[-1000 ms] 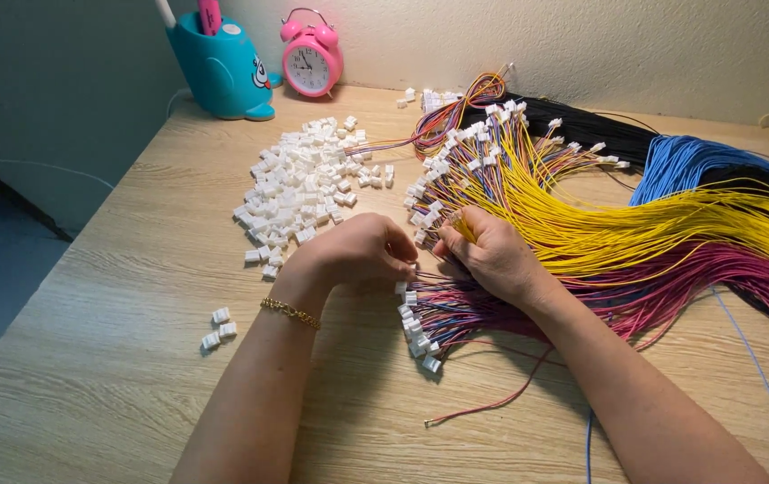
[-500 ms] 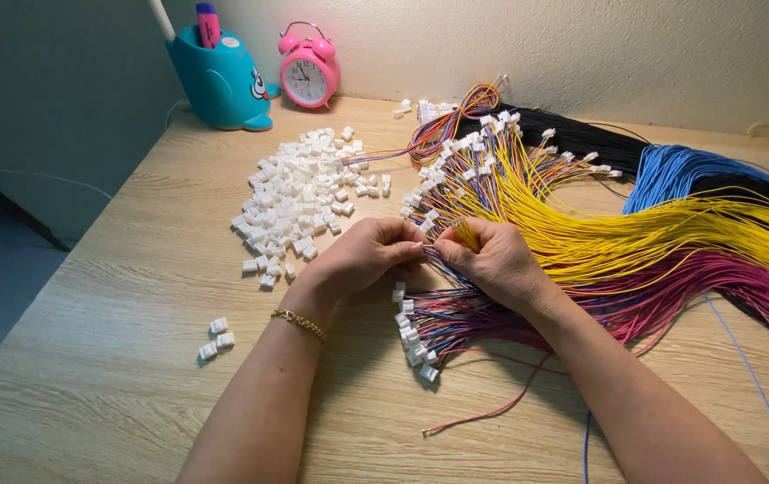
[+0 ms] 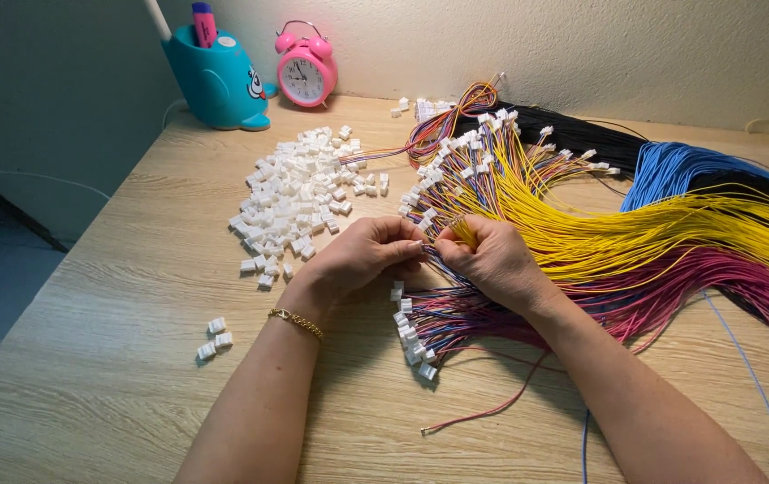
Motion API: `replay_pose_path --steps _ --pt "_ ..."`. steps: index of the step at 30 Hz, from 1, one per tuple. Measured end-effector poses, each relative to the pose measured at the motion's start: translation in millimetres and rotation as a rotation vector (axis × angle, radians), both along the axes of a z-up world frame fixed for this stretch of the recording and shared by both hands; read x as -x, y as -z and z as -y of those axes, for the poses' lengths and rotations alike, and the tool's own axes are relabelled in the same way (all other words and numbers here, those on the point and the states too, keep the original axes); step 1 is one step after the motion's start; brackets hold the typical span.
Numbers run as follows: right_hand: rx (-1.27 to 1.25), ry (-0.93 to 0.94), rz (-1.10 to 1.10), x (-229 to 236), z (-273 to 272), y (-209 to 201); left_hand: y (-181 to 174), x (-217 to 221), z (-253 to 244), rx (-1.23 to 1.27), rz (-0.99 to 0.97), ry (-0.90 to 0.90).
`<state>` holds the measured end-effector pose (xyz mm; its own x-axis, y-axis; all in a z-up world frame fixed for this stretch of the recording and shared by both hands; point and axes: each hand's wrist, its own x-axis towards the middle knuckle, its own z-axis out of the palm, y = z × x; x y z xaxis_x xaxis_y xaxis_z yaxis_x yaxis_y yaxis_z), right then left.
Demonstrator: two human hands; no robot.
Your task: The person assembles wire harnesses by inserting the ends of multi-colored wires into small white plastic connectors. The hands repeatedly pick up a connector and a wire, align them, and press them together to secure the connection.
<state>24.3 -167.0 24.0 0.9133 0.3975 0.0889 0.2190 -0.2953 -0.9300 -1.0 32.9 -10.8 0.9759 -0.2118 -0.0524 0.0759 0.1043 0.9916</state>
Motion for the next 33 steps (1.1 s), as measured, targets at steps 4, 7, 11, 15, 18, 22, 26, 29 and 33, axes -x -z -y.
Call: replay_pose_path --steps 4,7,11,15,18,22,26,29,33 --pt "-0.004 0.01 0.045 5 -3 -4 -2 1 1 0.002 -0.001 -0.001" --pt "0.04 0.028 0.117 4 -3 -4 -6 2 1 0.017 -0.02 -0.016" --pt "0.096 0.035 0.215 1 -1 -2 -18 8 2 0.02 -0.022 -0.029" --pt "0.181 0.077 0.26 3 -2 -2 -21 10 3 -0.004 -0.011 -0.044" --pt "0.192 0.098 0.249 3 -2 1 -22 11 4 -0.013 -0.018 -0.052" --pt "0.117 0.072 0.191 11 -2 -7 -21 9 3 -0.043 -0.011 -0.051" --pt "0.088 0.066 0.173 13 -2 -9 -19 8 4 -0.061 0.003 -0.06" --pt "0.08 0.057 0.152 13 -2 -11 -22 10 6 -0.057 0.003 -0.065" --pt "0.157 0.053 0.176 16 -4 -14 -16 7 8 -0.073 0.007 -0.061"
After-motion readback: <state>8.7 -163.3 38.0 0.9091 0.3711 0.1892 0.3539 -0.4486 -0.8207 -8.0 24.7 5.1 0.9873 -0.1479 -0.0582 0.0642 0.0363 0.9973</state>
